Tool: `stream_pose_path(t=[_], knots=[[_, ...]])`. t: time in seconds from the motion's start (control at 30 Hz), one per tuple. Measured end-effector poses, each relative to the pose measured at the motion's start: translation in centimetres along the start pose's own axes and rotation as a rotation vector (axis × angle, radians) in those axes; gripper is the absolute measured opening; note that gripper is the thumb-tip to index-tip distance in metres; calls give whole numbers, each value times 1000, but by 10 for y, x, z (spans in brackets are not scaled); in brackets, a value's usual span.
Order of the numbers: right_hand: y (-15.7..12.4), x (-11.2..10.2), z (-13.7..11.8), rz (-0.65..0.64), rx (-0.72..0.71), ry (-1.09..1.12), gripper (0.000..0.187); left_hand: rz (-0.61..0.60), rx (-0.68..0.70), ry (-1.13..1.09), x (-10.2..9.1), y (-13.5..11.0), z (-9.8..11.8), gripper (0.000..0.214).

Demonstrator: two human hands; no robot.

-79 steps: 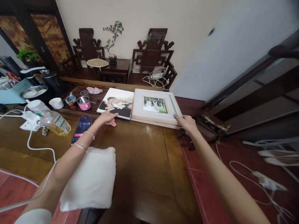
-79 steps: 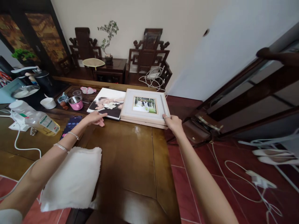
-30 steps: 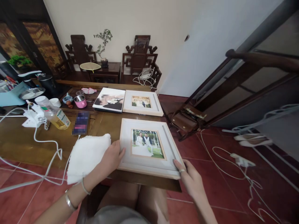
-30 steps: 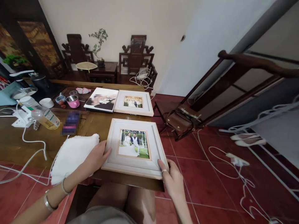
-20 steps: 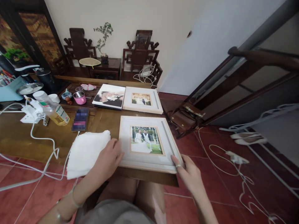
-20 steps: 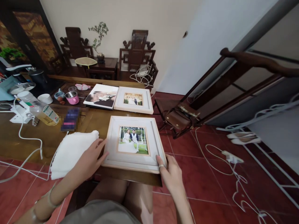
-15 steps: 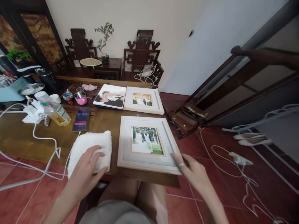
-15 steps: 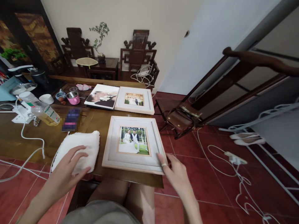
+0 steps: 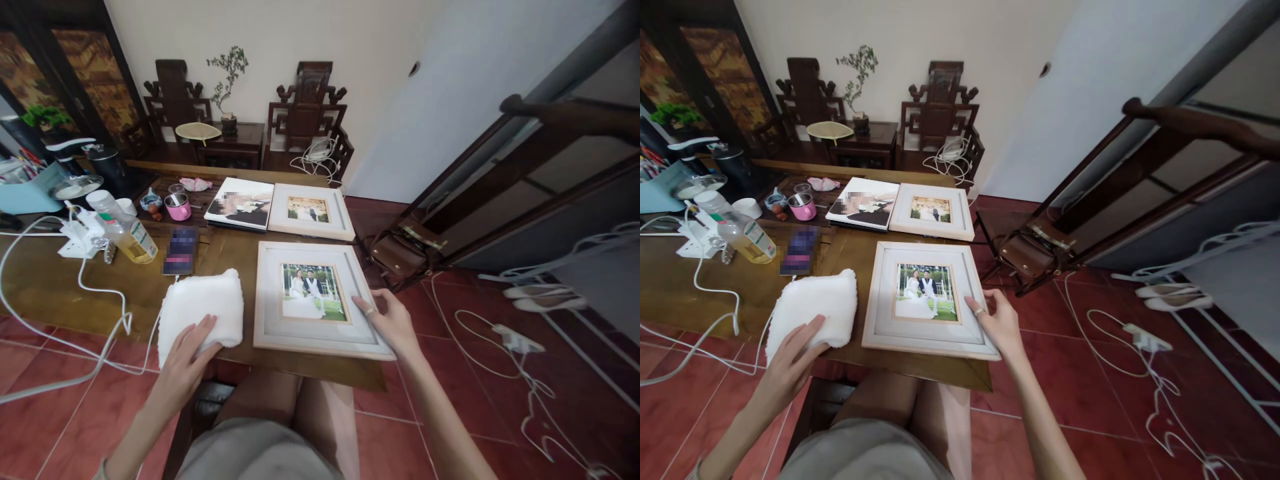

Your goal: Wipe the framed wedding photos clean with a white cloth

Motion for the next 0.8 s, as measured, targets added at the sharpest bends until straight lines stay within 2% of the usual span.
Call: stream_pose_path(t=[0.13,0.23,0.37,0.43,0.6,0.67,0.73,0.8], knots=[[-3,10,-3,45,-139,125,55,33,-53,31,2,3,1,33],[-5,15,-6,39,-225,130,50,-30,-107,95,4,13,5,29],[-8,16,-9,46,-236,139,46,-105,-170,158,9,30,2,30],[-9,18,-11,43,-236,149,47,-41,-187,146,9,38,-5,34],[-12,24,-17,9,-249,179,48,362,-374,173,-11,72,-30,32],[-13,29,-21,2,-256,185,47,469,-362,215,-18,92,-38,27],[-14,34,-24,-7,-269,191,47,466,-264,205,-15,114,-45,23],[-15,41,-29,-23,-283,201,48,350,-145,147,-4,131,-50,23]])
Point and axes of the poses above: each hand's wrist, its own y-axis towards the middle knuckle, its own x-axis out of the palm, z = x × y, the point moved 2 cm from there along y, towards the middle knuckle, and after that the axes turned 9 degrees about x, right-handed, at the moved point
